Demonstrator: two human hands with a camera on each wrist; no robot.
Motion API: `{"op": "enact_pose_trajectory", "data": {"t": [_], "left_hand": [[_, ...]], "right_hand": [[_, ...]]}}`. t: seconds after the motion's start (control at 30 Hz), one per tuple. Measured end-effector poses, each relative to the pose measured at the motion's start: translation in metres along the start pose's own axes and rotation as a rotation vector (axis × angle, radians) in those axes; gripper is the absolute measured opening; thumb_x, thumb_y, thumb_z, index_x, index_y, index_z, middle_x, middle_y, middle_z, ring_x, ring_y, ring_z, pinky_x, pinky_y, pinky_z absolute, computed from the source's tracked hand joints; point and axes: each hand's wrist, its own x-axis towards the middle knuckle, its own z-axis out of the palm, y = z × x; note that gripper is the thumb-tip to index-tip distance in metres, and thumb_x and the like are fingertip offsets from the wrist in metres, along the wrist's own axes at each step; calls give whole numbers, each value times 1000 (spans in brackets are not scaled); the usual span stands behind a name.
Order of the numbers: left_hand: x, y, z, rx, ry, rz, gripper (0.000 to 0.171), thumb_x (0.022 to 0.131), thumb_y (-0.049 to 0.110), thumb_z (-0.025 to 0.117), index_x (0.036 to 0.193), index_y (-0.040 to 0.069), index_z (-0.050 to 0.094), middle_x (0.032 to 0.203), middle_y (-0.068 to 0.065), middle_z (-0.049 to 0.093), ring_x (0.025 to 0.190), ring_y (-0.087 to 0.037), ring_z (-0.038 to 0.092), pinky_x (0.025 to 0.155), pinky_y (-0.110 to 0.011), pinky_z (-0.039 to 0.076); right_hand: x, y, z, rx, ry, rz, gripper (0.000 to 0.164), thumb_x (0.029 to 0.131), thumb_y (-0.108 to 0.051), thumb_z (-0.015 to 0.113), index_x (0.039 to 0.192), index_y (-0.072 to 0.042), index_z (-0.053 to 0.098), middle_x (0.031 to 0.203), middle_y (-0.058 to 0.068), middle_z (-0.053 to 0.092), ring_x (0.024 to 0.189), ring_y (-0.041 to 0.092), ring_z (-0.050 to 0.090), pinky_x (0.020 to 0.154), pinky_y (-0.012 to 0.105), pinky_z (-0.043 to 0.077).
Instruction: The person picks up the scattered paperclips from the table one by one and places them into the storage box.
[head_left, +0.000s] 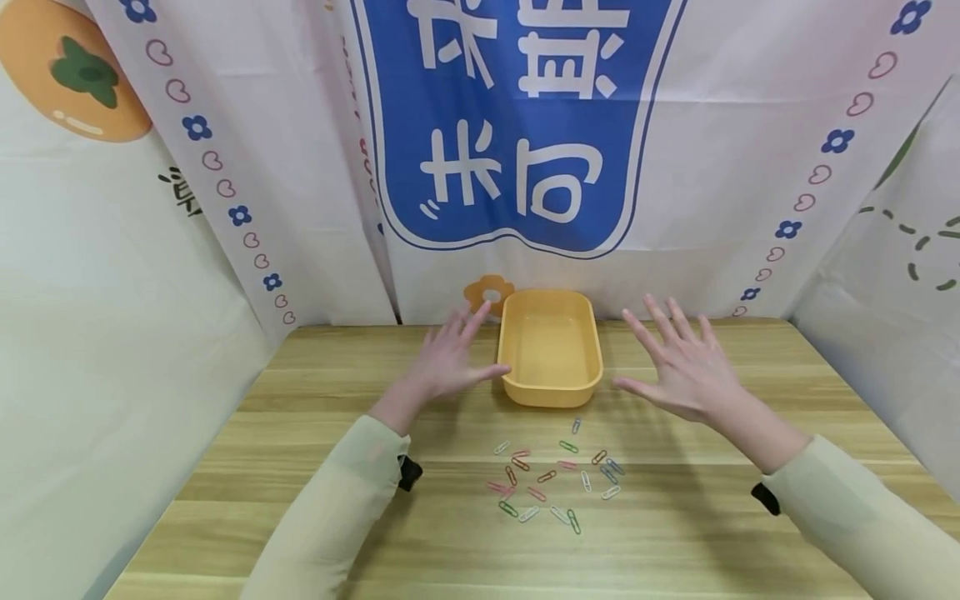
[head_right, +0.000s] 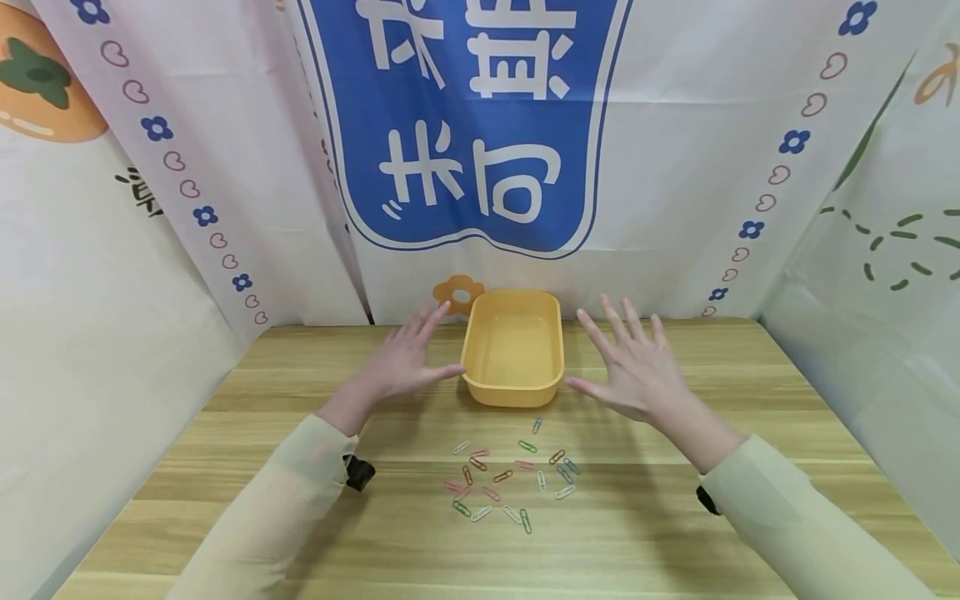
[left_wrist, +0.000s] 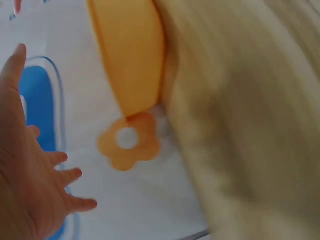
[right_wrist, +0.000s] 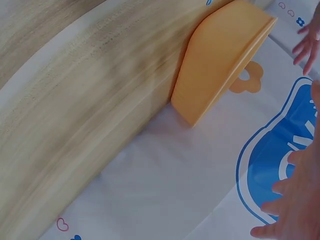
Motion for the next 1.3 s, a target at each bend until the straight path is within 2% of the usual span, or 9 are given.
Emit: {"op": "enact_pose_trajectory", "data": {"t": [0.1, 0.2, 0.37, 0.53, 0.67, 0.77, 0.93, 1.13, 1.3], "left_hand": [[6, -6, 13, -145, -26, -8, 105, 83, 70, 58, 156, 33, -9, 162, -9, 0, 144, -36, 13, 110, -58, 19], [10, -9, 24, -308, -55, 0, 106, 84, 61, 66, 157, 29, -4, 162, -5, 1, 145, -32, 15, 112, -51, 19], [15, -11, 42, -449, -86, 6, 106, 85, 44, 74, 158, 24, 0, 162, -8, 6, 143, -34, 19, 112, -50, 20], [13, -14, 52, -491, -143, -42, 105, 85, 47, 72, 157, 25, -1, 159, -15, 14, 141, -39, 24, 110, -55, 23], [12, -18, 58, -493, -202, -55, 103, 85, 57, 66, 157, 29, -1, 158, -15, 19, 140, -36, 28, 110, -52, 26], [12, -19, 61, -500, -218, -48, 102, 85, 62, 63, 157, 29, 0, 158, -13, 21, 139, -33, 30, 110, -49, 26], [12, -19, 61, -524, -203, -57, 100, 85, 60, 65, 158, 29, 4, 157, -13, 25, 138, -32, 33, 109, -49, 27], [11, -19, 59, -519, -198, -72, 99, 85, 62, 64, 158, 31, 6, 155, -17, 28, 138, -32, 34, 109, -52, 27], [11, -19, 58, -507, -203, -82, 97, 85, 62, 64, 157, 33, 5, 154, -17, 30, 138, -31, 34, 109, -52, 27]], "right_hand": [[3, 0, 2, 21, -9, -4, 94, 87, -71, 49, 156, -14, 19, 160, 18, 6, 143, 45, 11, 106, 69, 11], [5, 1, 5, 39, -19, -8, 93, 88, -69, 49, 157, -15, 17, 160, 19, 7, 142, 46, 14, 106, 69, 12], [6, 1, 9, 76, -39, -21, 92, 89, -67, 49, 157, -16, 14, 160, 19, 7, 142, 46, 14, 107, 68, 12], [5, -1, 14, 115, -35, -34, 91, 90, -67, 48, 157, -16, 14, 160, 18, 8, 142, 44, 15, 107, 67, 14], [1, -1, 19, 149, -19, -45, 89, 91, -64, 50, 158, -17, 13, 160, 18, 12, 142, 44, 17, 106, 67, 16], [-4, -1, 23, 180, -21, -57, 86, 93, -60, 50, 158, -16, 12, 159, 19, 13, 141, 44, 18, 106, 67, 16], [-12, -2, 31, 272, -47, -63, 82, 95, -53, 52, 158, -17, 12, 159, 18, 15, 140, 44, 21, 107, 65, 18], [-23, -8, 43, 513, -130, -53, 76, 98, -47, 52, 158, -20, 14, 158, 16, 20, 138, 45, 26, 106, 64, 22], [-29, -15, 55, 739, -164, -63, 71, 98, -37, 58, 155, -14, 23, 153, 19, 32, 133, 43, 36, 100, 67, 29]]}}
